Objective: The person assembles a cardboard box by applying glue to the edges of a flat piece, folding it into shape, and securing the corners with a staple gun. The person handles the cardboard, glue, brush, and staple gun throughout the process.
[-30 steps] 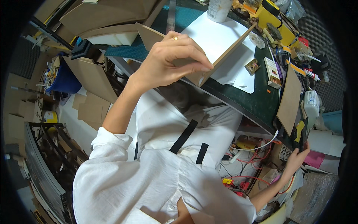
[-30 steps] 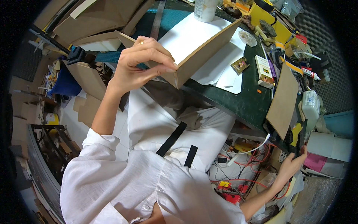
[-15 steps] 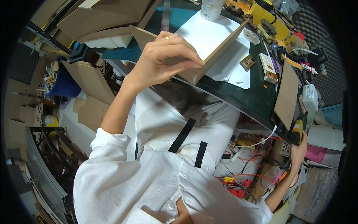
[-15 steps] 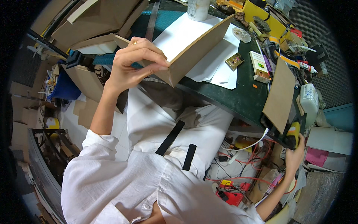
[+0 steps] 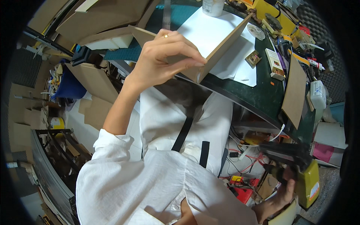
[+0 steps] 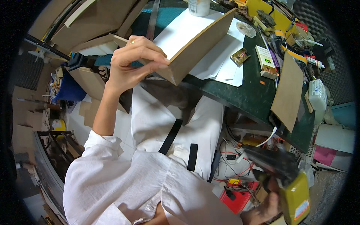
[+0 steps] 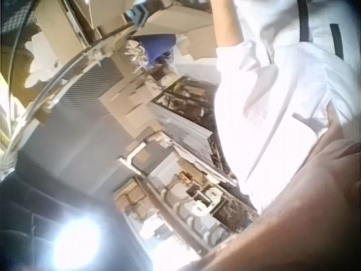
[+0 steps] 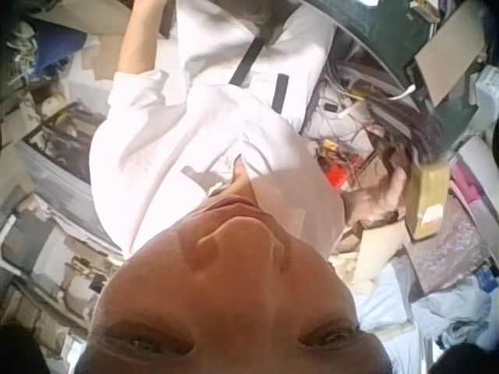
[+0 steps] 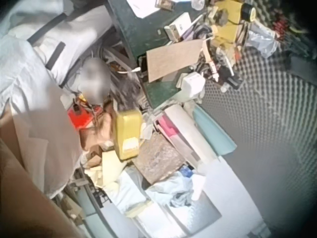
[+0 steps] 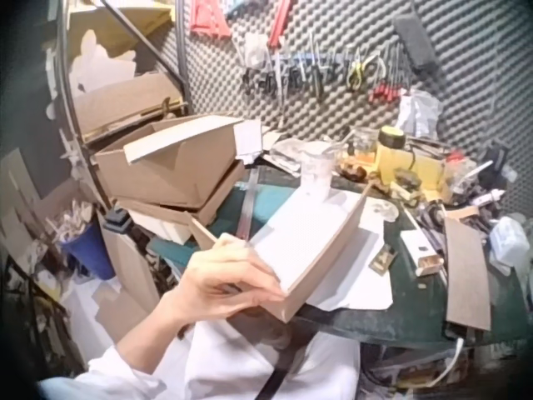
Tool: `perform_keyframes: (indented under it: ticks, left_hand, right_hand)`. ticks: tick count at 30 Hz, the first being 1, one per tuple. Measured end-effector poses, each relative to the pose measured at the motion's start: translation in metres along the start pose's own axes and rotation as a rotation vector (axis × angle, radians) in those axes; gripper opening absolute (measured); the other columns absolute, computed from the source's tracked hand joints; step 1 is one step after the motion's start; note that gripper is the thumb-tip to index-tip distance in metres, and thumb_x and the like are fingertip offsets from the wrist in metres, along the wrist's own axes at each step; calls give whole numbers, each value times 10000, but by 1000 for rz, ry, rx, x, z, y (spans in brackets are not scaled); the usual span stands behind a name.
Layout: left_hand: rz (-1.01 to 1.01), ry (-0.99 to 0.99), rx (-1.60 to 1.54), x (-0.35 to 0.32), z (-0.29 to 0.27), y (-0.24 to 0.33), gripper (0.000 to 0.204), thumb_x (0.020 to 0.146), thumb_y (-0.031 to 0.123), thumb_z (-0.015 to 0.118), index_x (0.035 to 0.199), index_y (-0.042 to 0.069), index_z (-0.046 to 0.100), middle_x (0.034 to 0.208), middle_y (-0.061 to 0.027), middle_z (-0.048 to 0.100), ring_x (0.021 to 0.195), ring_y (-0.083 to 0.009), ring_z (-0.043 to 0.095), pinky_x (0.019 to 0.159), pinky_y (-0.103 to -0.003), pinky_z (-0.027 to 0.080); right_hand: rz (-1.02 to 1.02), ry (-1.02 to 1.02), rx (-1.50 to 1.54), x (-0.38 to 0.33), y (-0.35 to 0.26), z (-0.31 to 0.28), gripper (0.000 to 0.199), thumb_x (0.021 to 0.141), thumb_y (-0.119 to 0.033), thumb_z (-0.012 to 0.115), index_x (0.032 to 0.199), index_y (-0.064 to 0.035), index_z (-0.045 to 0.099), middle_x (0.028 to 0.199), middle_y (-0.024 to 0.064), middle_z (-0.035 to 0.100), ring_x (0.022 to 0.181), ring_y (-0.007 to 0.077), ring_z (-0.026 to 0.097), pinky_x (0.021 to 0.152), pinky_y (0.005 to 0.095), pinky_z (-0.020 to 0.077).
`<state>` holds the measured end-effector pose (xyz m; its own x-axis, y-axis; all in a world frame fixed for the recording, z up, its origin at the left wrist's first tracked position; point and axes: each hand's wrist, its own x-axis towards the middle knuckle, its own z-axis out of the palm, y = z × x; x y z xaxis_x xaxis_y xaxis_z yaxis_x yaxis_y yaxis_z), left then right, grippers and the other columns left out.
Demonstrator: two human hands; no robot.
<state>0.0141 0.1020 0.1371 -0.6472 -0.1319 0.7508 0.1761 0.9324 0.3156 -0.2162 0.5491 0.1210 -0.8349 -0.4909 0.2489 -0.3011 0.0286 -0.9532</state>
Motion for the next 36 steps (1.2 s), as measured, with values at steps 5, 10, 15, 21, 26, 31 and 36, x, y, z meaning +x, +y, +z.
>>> perform_keyframes:
  ticks: [5, 10, 15, 21, 26, 31, 36]
  left_hand:
    - [-25, -11, 12, 6, 1, 8, 185, 675, 27, 787, 843, 89, 739, 812, -29, 694, 775, -141, 630, 761, -277, 373]
    - [-32, -13, 23, 5, 0, 8, 175, 674, 33, 787, 835, 78, 735, 790, -44, 691, 752, -149, 633, 737, -282, 372]
    - [-15, -28, 31, 5, -2, 7, 180, 662, 37, 790, 828, 69, 729, 779, -58, 692, 737, -155, 635, 719, -284, 364]
    - [13, -49, 24, 6, -1, 4, 177, 665, 42, 787, 828, 63, 722, 786, -63, 695, 728, -162, 643, 706, -283, 358]
    - [25, -46, 12, 7, -1, 3, 168, 678, 52, 783, 834, 62, 721, 784, -67, 697, 734, -166, 654, 705, -284, 361]
    - [27, -53, 11, 7, -2, 2, 163, 680, 63, 785, 831, 65, 722, 785, -66, 698, 739, -169, 657, 710, -285, 367]
    - [35, -54, 10, 7, -2, 2, 166, 677, 60, 784, 832, 63, 722, 786, -68, 700, 741, -170, 658, 712, -287, 371]
  right_hand:
    - [-11, -203, 180, 10, 51, 101, 621, 751, -162, 788, 1282, 14, 516, 1226, 124, 554, 1155, 242, 529, 1016, 364, 378]
    - [-13, -381, 258, 29, 71, 195, 669, 683, -109, 850, 1259, -6, 526, 1148, 108, 587, 1128, 244, 535, 1011, 349, 373]
    - [1, -560, 234, 51, 39, 226, 388, 703, -33, 791, 1053, 15, 629, 988, 97, 637, 926, 189, 622, 855, 295, 472]
    - [-45, -571, 241, 54, 50, 233, 378, 703, -22, 780, 1046, 22, 627, 989, 99, 640, 864, 176, 636, 790, 282, 497]
    - [-143, -570, 218, 59, 45, 236, 377, 695, -27, 786, 1037, 22, 634, 992, 110, 647, 864, 188, 642, 787, 287, 499]
    - [-133, -567, 214, 59, 46, 236, 377, 693, -30, 788, 1034, 21, 637, 997, 115, 645, 862, 201, 644, 786, 290, 500]
    - [-140, -564, 215, 59, 48, 236, 380, 689, -31, 790, 1033, 19, 637, 1002, 115, 641, 862, 199, 644, 786, 288, 499]
